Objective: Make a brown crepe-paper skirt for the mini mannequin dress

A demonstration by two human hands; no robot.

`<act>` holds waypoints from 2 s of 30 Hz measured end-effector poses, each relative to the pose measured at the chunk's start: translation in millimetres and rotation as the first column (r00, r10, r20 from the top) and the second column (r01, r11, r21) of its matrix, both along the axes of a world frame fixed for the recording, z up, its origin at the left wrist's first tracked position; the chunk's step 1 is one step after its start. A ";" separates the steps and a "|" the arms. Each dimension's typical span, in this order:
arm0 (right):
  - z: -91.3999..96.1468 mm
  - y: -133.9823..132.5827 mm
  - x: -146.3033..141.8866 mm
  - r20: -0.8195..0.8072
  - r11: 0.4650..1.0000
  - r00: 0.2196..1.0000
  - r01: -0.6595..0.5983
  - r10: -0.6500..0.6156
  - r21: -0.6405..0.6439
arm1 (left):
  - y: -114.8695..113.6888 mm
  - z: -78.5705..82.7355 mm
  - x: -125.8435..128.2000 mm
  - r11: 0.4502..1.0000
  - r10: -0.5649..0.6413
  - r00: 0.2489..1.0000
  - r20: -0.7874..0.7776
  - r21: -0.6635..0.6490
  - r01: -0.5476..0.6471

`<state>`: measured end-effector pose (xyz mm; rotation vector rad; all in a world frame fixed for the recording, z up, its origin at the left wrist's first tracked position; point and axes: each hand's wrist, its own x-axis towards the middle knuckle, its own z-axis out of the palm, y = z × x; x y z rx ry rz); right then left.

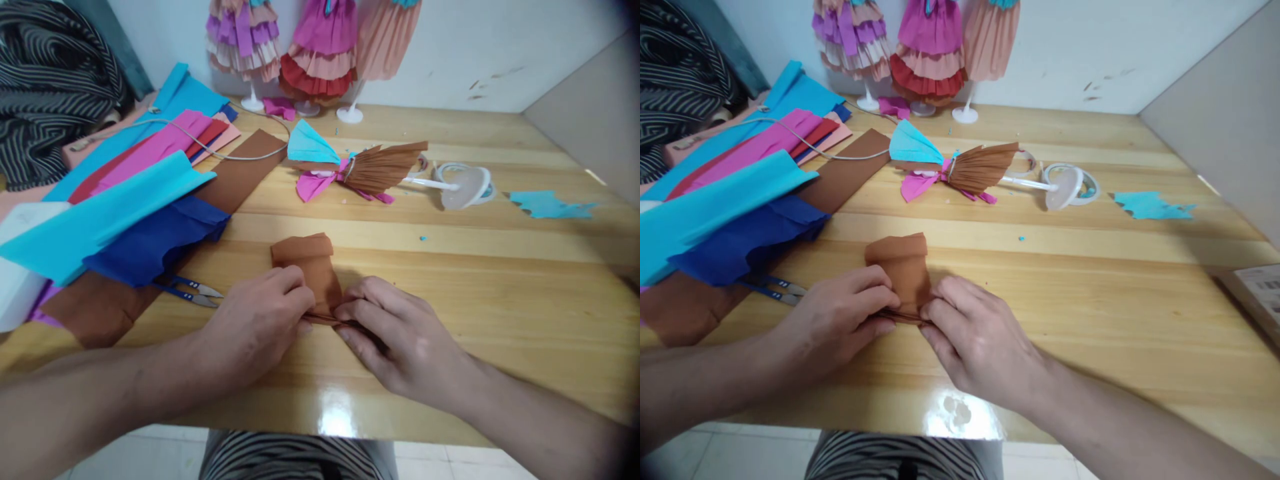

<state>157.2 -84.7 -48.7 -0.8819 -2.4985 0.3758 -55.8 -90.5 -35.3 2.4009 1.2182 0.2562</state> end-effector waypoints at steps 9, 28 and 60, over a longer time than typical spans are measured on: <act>-2.2 -1.1 1.7 -0.029 1.000 1.000 0.004 -0.004 0.008 | 1.4 5.5 2.1 0.997 -0.064 0.998 0.017 0.033 0.064; -1.2 -1.7 2.5 -0.010 0.999 1.000 0.013 -0.012 0.045 | -1.6 -0.9 2.9 0.994 -0.037 0.998 0.059 0.104 0.030; -0.4 -4.6 2.4 0.015 0.996 0.999 0.044 -0.045 0.077 | -3.0 -3.9 1.7 0.949 -0.104 0.988 -0.114 0.287 0.133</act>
